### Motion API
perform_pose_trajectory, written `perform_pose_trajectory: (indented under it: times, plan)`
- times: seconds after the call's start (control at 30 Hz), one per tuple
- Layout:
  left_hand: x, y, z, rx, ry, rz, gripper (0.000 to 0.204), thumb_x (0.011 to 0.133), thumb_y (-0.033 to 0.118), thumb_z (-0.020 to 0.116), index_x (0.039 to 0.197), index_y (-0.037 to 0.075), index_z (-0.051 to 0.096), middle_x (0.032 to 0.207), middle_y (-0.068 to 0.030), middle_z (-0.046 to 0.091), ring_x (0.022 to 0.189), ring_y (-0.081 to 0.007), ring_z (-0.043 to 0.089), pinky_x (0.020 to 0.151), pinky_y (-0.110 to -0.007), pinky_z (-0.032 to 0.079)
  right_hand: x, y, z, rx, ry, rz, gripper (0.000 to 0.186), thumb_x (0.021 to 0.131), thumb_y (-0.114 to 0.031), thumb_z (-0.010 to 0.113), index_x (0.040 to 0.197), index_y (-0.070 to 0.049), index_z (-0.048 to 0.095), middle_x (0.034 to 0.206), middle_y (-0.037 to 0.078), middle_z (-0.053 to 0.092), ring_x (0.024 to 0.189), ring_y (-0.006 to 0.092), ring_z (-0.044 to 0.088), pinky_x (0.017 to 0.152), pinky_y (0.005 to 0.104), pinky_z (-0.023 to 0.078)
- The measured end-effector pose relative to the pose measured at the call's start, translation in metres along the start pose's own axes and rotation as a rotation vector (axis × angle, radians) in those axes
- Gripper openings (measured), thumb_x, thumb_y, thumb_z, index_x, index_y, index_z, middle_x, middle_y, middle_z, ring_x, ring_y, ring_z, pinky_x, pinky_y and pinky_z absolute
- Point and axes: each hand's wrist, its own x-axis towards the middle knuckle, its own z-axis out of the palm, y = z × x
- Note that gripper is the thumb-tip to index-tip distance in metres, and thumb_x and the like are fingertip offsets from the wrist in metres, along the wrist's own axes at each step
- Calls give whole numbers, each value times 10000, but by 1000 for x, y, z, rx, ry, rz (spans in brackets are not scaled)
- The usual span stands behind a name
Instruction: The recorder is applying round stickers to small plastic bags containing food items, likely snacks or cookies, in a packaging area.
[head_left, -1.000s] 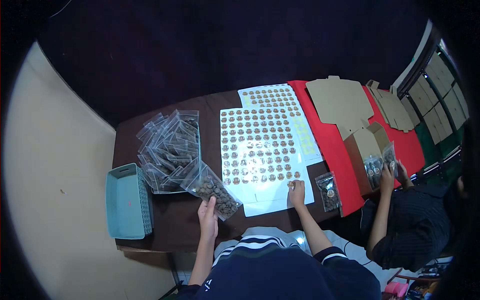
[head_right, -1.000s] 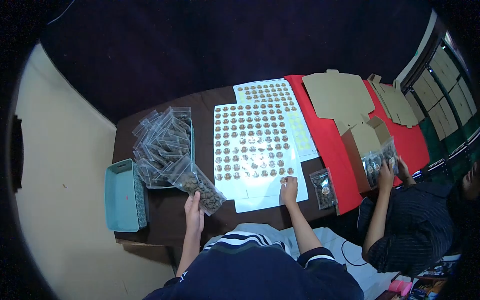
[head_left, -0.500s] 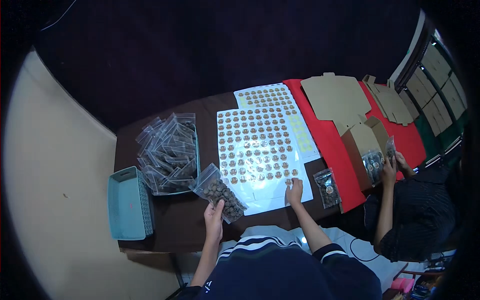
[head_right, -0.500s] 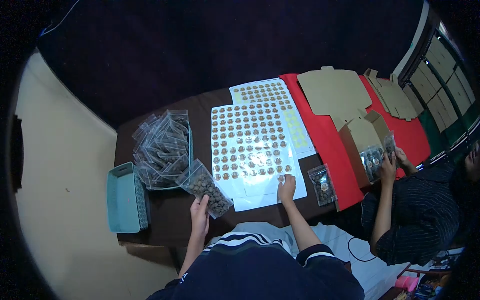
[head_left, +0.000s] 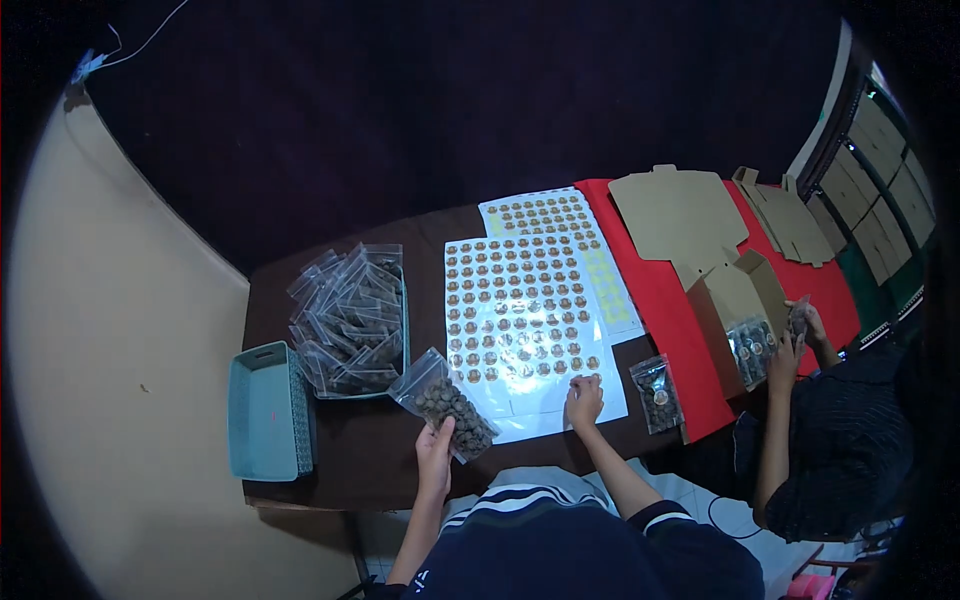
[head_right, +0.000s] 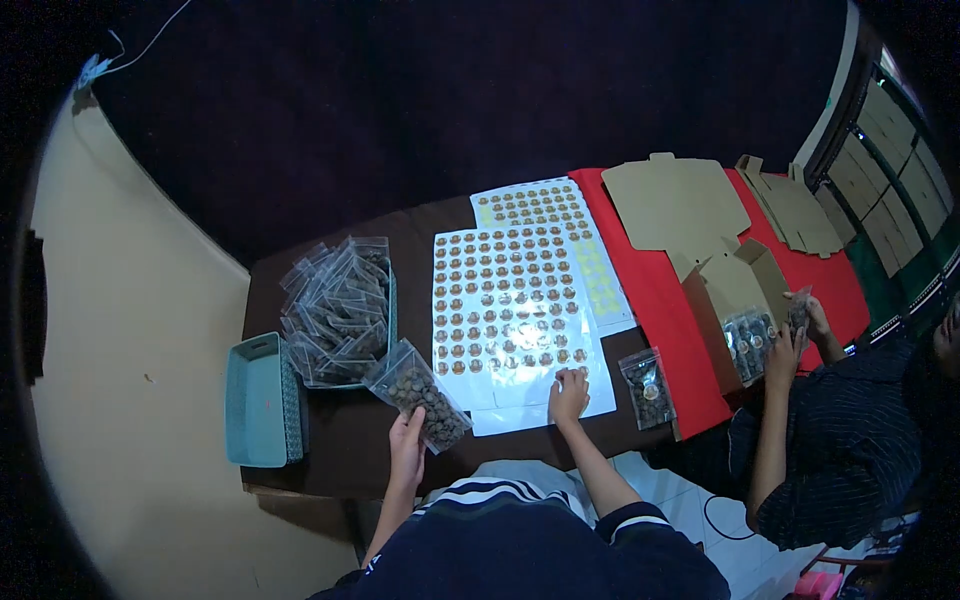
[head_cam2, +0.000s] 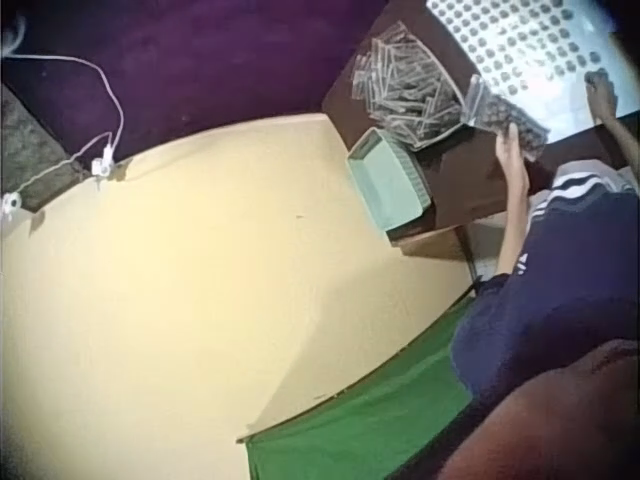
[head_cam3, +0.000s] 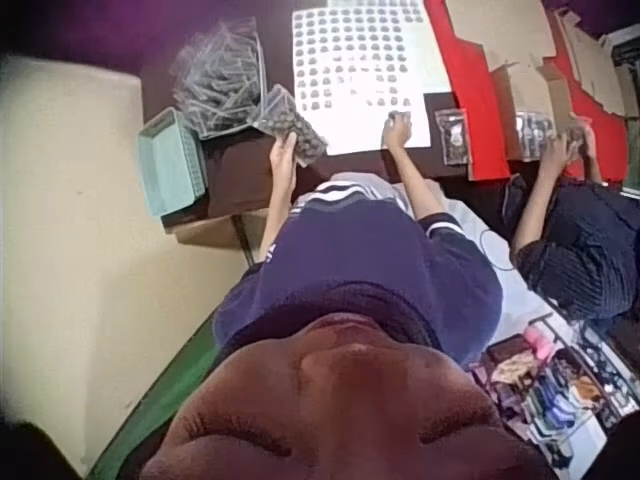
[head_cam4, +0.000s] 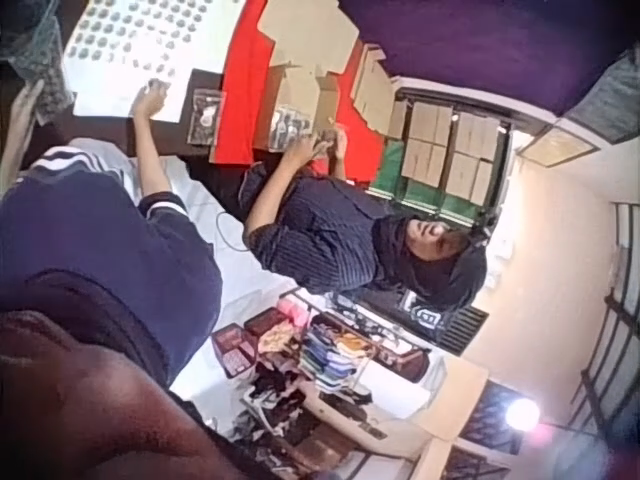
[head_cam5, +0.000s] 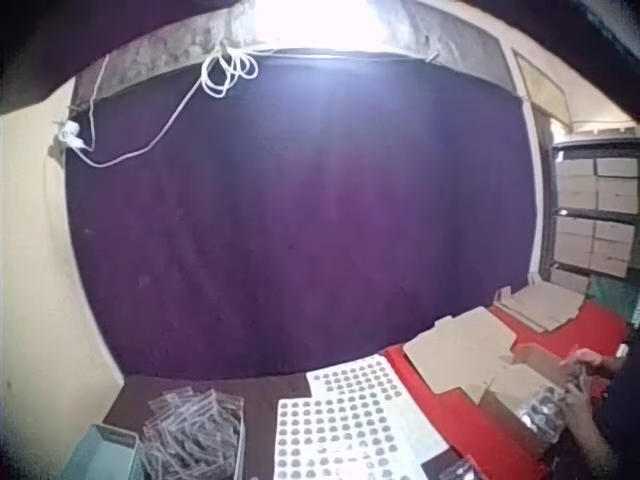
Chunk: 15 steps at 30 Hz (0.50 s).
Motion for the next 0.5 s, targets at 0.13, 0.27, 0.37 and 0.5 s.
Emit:
perform_pose_trajectory:
  times: [0.13, 0.27, 0.37, 0.5]
  plan:
    - [0, -7, 14, -26, -15, -14, 243, 881, 141, 544, 1089, 24, 503, 1014, -38, 581, 884, -93, 564, 745, -229, 457, -3, 4, 5, 32, 31, -23, 154, 757, -76, 528, 900, -41, 576, 955, 130, 523, 925, 325, 496, 773, 428, 396]
    - [4, -15, 24, -9, -30, -35, 228, 883, 135, 537, 1076, 17, 511, 1008, -41, 582, 885, -91, 563, 752, -227, 454, 0, 6, -3, 295, -16, -161, 148, 785, -1, 464, 901, 28, 550, 879, 168, 530, 866, 336, 507, 783, 401, 400]
    - [4, -12, 39, -28, -40, -45, 230, 881, 134, 541, 1075, 14, 513, 995, -41, 586, 877, -92, 566, 746, -225, 456, 0, -6, -25, 471, -68, -154, 141, 787, 19, 442, 884, 30, 543, 858, 168, 535, 820, 319, 517, 752, 382, 419]
    - [7, -20, 55, -24, -55, -62, 236, 877, 136, 546, 1074, 9, 516, 954, -32, 594, 835, -85, 571, 715, -220, 457, 0, -20, -64, 659, -148, 19, 117, 812, -42, 520, 893, 17, 581, 869, 107, 554, 813, 201, 565, 694, 307, 460]
